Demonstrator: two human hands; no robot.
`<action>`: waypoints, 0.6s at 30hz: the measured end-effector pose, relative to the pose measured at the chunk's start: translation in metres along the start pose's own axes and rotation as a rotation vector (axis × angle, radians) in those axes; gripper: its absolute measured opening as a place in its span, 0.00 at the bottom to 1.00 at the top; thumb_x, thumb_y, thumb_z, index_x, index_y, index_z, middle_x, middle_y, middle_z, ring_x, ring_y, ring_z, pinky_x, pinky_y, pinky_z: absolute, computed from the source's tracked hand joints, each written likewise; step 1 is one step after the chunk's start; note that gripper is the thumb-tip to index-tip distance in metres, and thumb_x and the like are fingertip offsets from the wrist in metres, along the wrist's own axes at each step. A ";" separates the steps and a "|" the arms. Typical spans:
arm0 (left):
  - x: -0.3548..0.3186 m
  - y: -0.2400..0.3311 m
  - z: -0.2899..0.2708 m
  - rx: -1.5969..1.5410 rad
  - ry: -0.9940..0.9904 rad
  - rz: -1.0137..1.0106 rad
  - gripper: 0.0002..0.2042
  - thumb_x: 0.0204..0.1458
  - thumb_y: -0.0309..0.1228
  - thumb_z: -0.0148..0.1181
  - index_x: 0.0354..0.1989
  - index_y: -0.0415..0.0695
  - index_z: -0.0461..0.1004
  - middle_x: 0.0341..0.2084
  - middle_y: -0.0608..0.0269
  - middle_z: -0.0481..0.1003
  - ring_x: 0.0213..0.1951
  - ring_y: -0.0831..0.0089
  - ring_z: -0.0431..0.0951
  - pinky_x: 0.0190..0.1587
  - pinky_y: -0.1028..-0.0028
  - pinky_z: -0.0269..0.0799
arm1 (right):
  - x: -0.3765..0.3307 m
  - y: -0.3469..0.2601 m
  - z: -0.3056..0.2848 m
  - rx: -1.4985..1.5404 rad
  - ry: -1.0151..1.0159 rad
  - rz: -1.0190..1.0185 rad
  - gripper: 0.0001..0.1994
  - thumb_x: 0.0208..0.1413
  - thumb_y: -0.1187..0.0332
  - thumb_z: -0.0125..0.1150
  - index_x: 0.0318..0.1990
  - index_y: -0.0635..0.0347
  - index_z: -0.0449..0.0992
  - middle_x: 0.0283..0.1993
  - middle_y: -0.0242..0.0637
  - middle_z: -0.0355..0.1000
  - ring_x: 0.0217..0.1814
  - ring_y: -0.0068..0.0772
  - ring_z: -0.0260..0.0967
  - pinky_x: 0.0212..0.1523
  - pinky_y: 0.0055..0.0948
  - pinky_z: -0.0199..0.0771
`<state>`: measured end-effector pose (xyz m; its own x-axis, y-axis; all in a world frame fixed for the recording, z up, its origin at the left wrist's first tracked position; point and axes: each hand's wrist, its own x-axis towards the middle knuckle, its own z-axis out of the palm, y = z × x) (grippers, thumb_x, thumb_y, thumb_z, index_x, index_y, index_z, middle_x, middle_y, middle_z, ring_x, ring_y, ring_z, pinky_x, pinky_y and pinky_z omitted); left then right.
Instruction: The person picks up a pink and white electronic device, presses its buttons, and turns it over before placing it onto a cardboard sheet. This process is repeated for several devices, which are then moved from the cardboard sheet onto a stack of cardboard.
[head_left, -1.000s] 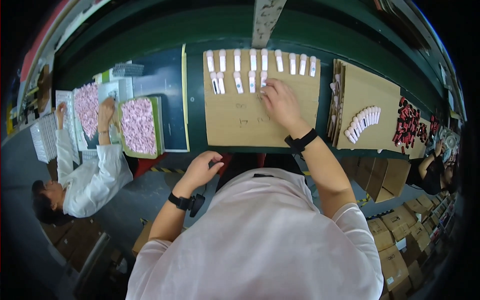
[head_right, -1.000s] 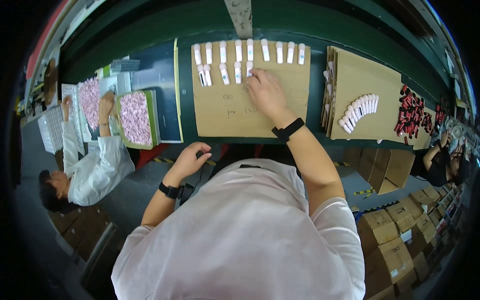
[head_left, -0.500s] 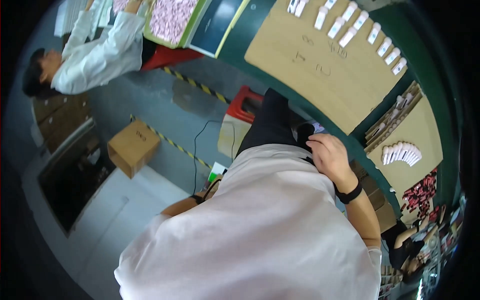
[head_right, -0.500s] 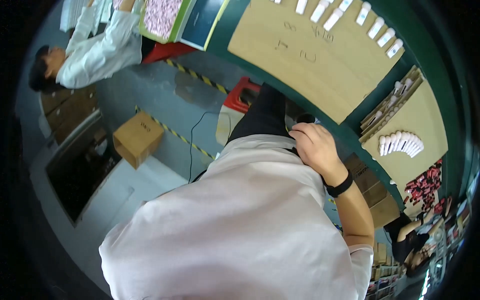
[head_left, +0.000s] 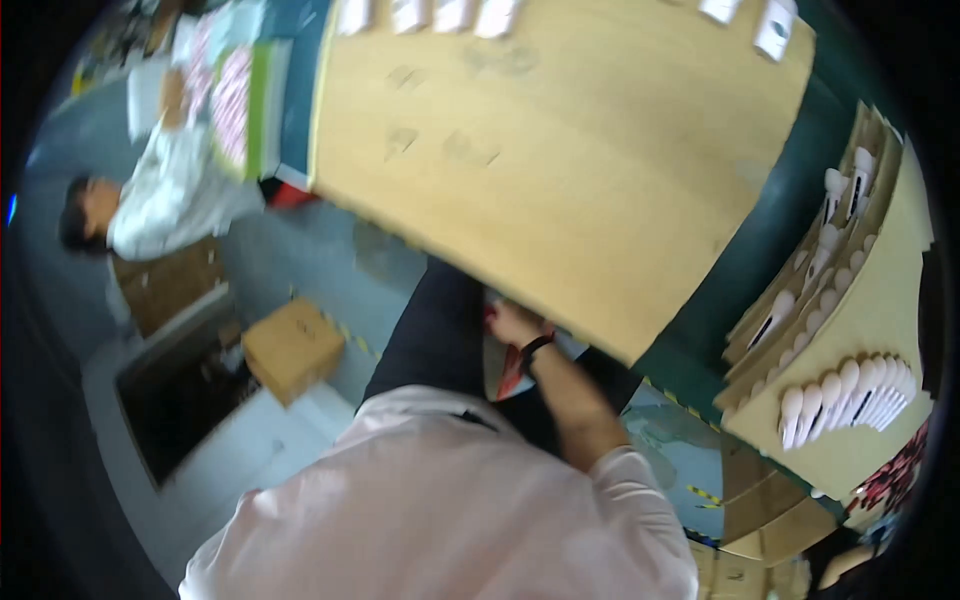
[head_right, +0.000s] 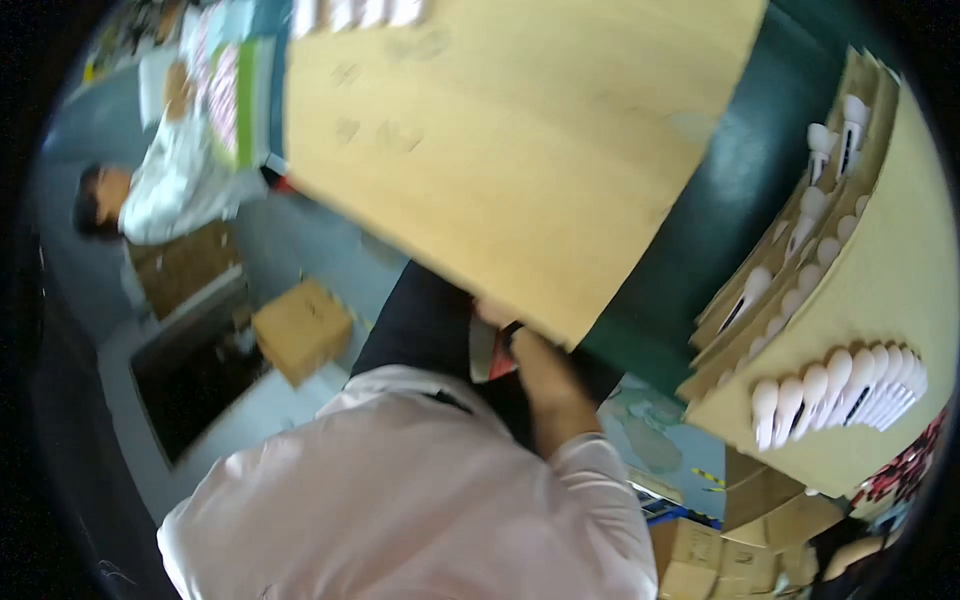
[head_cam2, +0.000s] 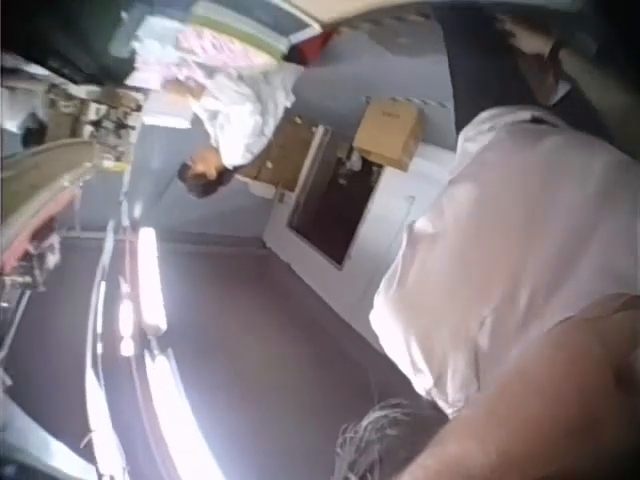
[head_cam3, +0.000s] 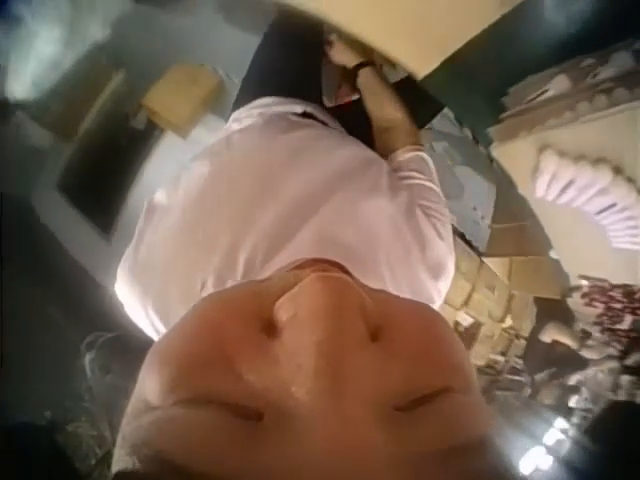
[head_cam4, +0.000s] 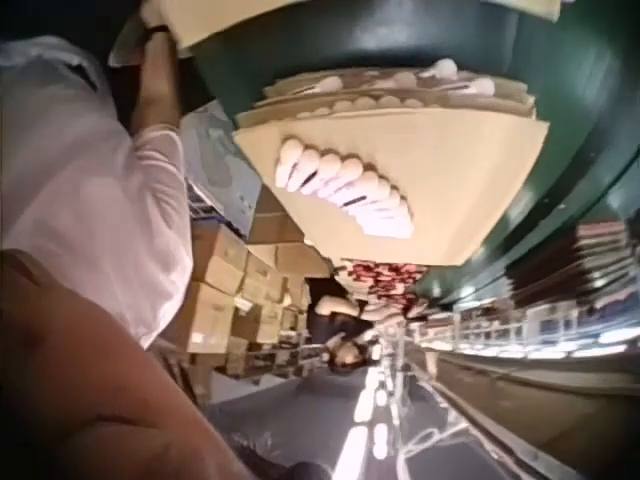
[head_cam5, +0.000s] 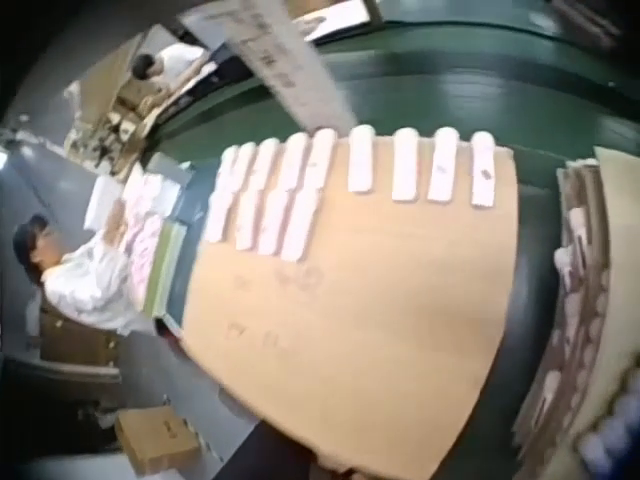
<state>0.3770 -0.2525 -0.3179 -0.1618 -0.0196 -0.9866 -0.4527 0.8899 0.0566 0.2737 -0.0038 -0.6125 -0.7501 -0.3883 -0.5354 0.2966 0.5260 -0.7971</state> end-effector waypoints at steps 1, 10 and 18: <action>0.037 0.005 -0.034 0.064 0.015 0.027 0.16 0.56 0.39 0.54 0.45 0.40 0.77 0.43 0.43 0.77 0.46 0.55 0.77 0.49 0.63 0.71 | 0.007 -0.023 0.014 0.006 0.053 -0.001 0.12 0.53 0.63 0.60 0.44 0.55 0.78 0.46 0.45 0.75 0.49 0.48 0.73 0.50 0.44 0.72; 0.164 0.070 -0.226 0.523 0.005 0.179 0.15 0.56 0.38 0.55 0.42 0.40 0.78 0.41 0.43 0.77 0.43 0.55 0.78 0.47 0.63 0.72 | -0.048 0.012 -0.055 0.074 0.330 0.116 0.13 0.53 0.62 0.59 0.44 0.55 0.78 0.47 0.45 0.75 0.50 0.48 0.73 0.51 0.43 0.71; 0.130 0.087 -0.270 0.629 0.163 0.259 0.14 0.56 0.38 0.55 0.40 0.39 0.79 0.38 0.43 0.78 0.41 0.55 0.79 0.45 0.63 0.72 | -0.051 -0.050 -0.174 -0.017 0.362 0.029 0.13 0.54 0.61 0.58 0.44 0.55 0.78 0.48 0.45 0.75 0.51 0.49 0.72 0.53 0.43 0.70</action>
<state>0.0797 -0.3004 -0.3996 -0.3476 0.2046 -0.9150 0.2035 0.9691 0.1394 0.1938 0.1215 -0.4966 -0.9032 -0.0813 -0.4215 0.3131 0.5469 -0.7765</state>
